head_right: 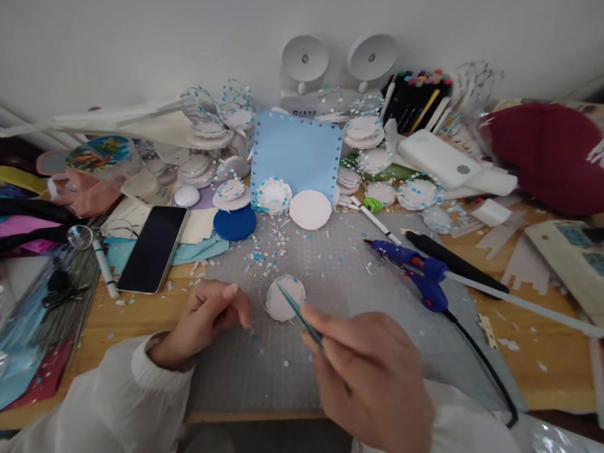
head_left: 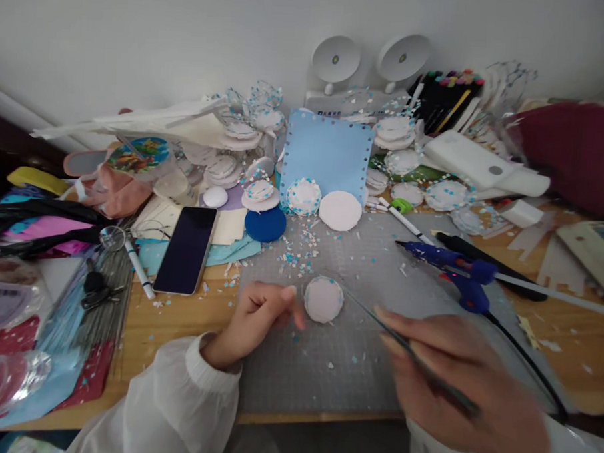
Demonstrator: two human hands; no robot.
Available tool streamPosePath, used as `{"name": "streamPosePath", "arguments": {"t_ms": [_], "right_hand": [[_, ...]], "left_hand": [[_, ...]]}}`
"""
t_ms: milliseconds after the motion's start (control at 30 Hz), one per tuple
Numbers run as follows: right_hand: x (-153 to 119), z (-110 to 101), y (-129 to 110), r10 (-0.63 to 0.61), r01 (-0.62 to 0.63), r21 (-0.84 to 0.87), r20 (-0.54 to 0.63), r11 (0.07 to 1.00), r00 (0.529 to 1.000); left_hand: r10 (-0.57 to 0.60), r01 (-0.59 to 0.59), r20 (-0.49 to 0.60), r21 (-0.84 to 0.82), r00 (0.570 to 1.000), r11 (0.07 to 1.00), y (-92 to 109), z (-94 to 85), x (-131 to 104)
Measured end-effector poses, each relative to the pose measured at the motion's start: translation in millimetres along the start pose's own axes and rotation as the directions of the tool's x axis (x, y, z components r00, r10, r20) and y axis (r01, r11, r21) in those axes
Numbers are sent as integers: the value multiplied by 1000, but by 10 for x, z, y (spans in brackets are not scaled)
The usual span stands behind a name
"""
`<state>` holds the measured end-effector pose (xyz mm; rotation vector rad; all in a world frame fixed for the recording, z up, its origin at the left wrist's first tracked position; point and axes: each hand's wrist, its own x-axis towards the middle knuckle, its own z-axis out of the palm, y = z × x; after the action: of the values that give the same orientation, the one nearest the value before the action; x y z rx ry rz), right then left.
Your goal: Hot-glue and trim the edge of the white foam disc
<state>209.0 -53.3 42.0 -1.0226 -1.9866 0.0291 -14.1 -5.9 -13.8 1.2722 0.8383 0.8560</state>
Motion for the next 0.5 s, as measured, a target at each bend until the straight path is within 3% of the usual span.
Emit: {"name": "streamPosePath", "arguments": {"t_ms": [67, 200, 267, 400, 500], "right_hand": [[-12, 73, -25, -156, 159, -118, 31, 980, 987], [-74, 307, -139, -300, 303, -126, 40, 945, 953], [-107, 404, -197, -270, 272, -113, 29, 956, 962], [-124, 493, -255, -74, 73, -45, -37, 996, 997], [-113, 505, -229, -80, 78, -45, -35, 996, 996]], "left_hand": [[-2, 8, 124, -51, 992, 999, 9, 4, -23], [-16, 42, 263, -92, 965, 995, 24, 41, -32], [-45, 66, 273, -66, 961, 996, 24, 58, -27], [-73, 95, 242, -81, 968, 992, 18, 79, -28], [-78, 102, 225, -97, 971, 990, 15, 100, -41]]}}
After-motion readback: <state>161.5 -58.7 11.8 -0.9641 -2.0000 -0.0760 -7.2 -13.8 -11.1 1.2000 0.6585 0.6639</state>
